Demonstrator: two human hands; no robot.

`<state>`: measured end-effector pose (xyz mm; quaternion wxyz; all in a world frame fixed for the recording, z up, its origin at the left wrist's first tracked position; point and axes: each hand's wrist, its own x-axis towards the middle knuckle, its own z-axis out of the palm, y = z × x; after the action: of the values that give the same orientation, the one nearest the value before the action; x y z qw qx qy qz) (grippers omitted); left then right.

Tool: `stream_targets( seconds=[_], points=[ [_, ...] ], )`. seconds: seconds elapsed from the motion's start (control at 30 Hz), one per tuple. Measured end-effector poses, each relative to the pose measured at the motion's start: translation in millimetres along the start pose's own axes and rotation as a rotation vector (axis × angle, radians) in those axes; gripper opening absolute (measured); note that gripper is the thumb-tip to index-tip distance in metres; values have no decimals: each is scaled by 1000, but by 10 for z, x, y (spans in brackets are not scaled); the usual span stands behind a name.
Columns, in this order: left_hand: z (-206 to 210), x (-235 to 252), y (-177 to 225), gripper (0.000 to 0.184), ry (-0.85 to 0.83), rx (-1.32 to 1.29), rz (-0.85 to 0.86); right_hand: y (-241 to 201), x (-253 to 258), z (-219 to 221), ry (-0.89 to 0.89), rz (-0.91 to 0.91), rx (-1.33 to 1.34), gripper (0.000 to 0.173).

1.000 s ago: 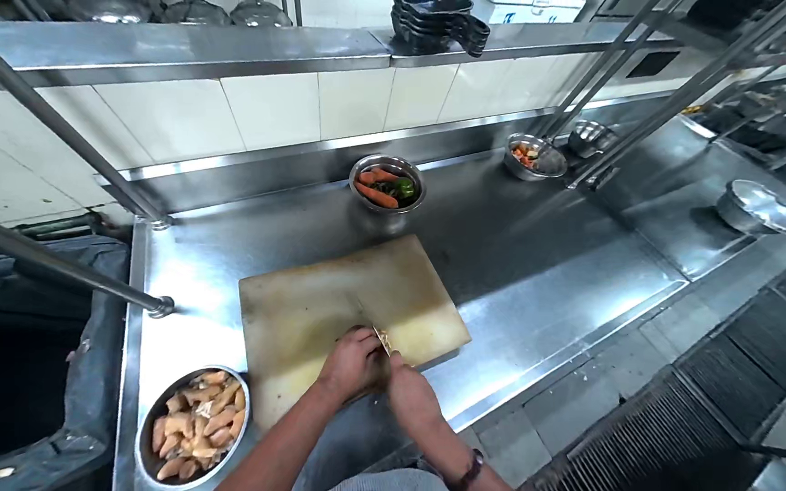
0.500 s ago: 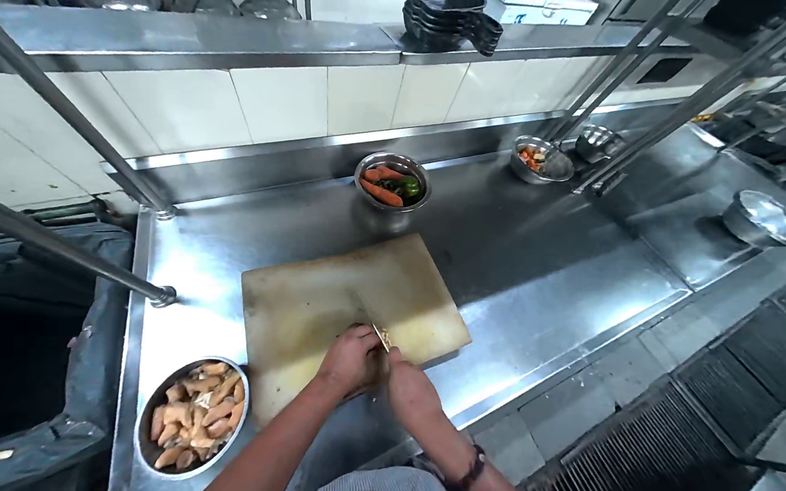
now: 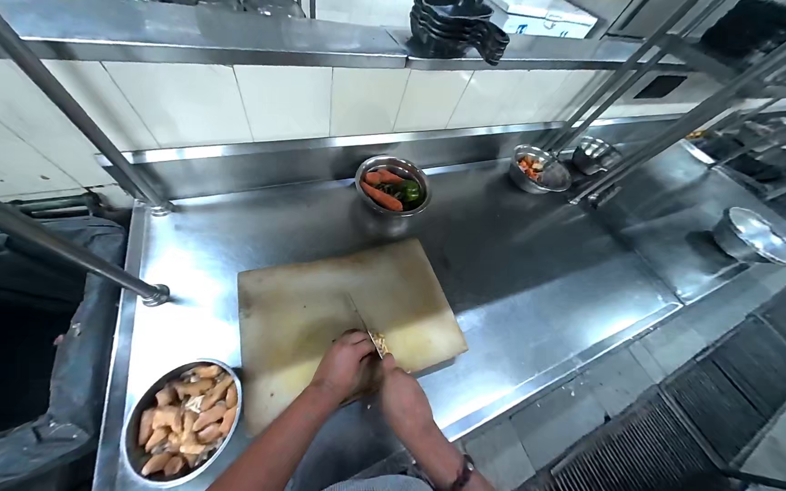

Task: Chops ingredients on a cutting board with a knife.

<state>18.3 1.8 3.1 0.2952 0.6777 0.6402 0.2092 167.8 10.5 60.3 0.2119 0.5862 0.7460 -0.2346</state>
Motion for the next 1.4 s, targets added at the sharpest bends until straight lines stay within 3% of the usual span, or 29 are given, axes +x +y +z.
stream_targets(
  seconds=[0.17, 0.33, 0.47, 0.6, 0.73, 0.87, 1.07, 1.23, 1.4],
  points=[
    [-44, -6, 47, 23, -31, 20, -45, 11, -15, -56, -26, -17, -6, 42],
    [19, -35, -9, 19, 9, 42, 36, -54, -367, -504, -180, 11, -60, 41],
    [-11, -44, 43, 24, -22, 34, -32, 3, -90, -75, -36, -9, -14, 40],
    [3, -47, -7, 20, 19, 11, 10, -59, -297, -421, -151, 2, -56, 41],
    [18, -55, -11, 23, 16, 8, -18, -35, -71, -101, -32, -22, -29, 38],
    [55, -58, -86, 18, 81, 22, 53, -104, -279, -437, -147, -3, -54, 41],
    [39, -82, -71, 23, 47, -14, -8, -34, 26, 11, -31, -29, -24, 39],
    [-69, -75, -6, 28, -15, -17, -120, -11, 38, 16, -11, -35, -19, 39],
    [-68, -63, -20, 23, -33, -12, -72, -56, -57, -113, -34, -39, -65, 38]
  ],
)
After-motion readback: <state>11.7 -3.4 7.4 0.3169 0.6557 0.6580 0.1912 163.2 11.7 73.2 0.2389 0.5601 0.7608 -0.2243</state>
